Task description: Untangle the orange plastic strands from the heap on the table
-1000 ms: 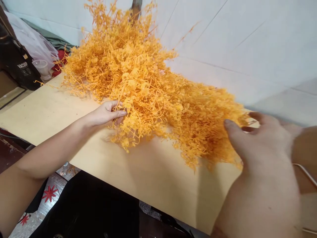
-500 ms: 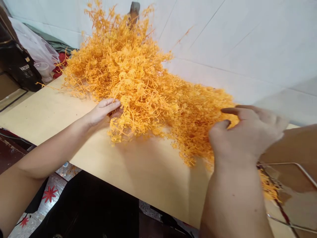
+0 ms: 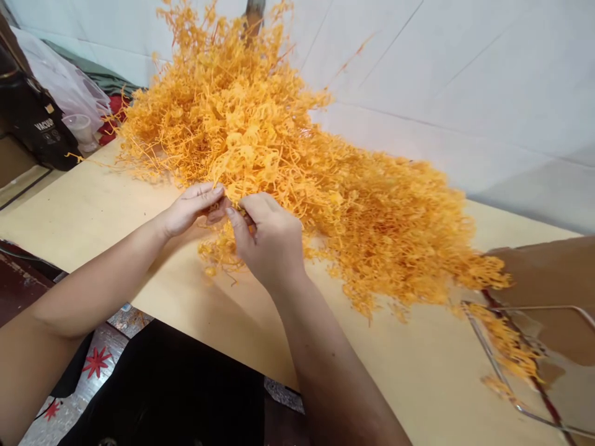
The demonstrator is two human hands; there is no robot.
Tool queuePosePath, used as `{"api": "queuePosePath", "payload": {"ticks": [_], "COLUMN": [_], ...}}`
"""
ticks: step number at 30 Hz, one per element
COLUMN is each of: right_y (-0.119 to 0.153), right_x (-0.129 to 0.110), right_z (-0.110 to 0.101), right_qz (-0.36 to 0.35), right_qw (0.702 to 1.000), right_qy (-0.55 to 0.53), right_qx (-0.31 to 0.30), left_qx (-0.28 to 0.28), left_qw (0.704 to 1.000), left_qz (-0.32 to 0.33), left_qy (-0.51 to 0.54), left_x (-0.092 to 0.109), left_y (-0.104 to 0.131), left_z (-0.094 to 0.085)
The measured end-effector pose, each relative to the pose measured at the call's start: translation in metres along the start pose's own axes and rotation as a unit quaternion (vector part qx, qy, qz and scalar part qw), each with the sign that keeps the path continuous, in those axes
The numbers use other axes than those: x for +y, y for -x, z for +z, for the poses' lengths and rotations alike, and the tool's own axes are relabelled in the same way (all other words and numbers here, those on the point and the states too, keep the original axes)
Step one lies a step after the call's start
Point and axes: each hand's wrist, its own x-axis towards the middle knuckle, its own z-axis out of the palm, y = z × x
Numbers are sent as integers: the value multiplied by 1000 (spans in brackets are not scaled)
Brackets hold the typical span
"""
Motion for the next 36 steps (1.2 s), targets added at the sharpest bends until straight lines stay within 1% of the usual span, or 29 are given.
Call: {"api": "queuePosePath", "payload": {"ticks": [3, 5, 6, 8, 9, 11, 13, 14, 16, 18, 22, 25, 27, 29, 31, 34, 36], "right_y": [7, 9, 9, 9, 9, 11, 13, 14, 16, 15, 14, 16, 18, 20, 20, 20, 21], "right_x": [-4, -4, -3, 3, 6, 11, 14, 14, 13, 12, 11, 8, 4, 1, 0, 4, 6], "right_z": [-2, -2, -1, 3, 5, 8, 8, 7, 4, 2, 5, 7, 8, 8, 9, 10, 10], "right_qz": [-72, -92, -94, -82, -71, -48, -32, -28, -24, -17, -2, -30, -64, -105, -143, -172, -180], "right_qw": [995, 992, 992, 995, 997, 998, 998, 997, 994, 994, 997, 999, 996, 988, 977, 969, 969], "right_qy": [14, 17, 14, 0, -9, -32, -61, -76, -100, -105, -74, -23, 32, 85, 121, 136, 127], "right_qx": [72, 87, 83, 56, 40, 12, -6, -13, -28, -33, -13, 23, 52, 76, 97, 112, 110], "left_qx": [79, 119, 126, 108, 82, 8, -51, -61, -54, -46, -47, -14, 24, 62, 87, 102, 104], "left_qw": [996, 991, 989, 990, 991, 994, 993, 993, 995, 996, 995, 996, 997, 996, 993, 991, 991], "left_qz": [-3, -4, -7, -21, -31, -52, -56, -53, -52, -66, -89, -86, -78, -72, -71, -70, -67], "left_qy": [35, 64, 77, 93, 97, 93, 86, 83, 71, 49, 21, 16, 11, -2, -24, -47, -51], "left_x": [-3, -4, -4, -2, -1, 2, 3, 4, 3, 4, 5, 1, -2, -4, -3, -2, -4], "left_y": [-6, -8, -8, -6, -4, 0, 3, 3, 2, 2, 1, -1, -4, -6, -7, -6, -7], "left_z": [-6, -11, -12, -12, -11, -6, -1, 1, 2, 3, 8, 12, 15, 18, 21, 27, 28]}}
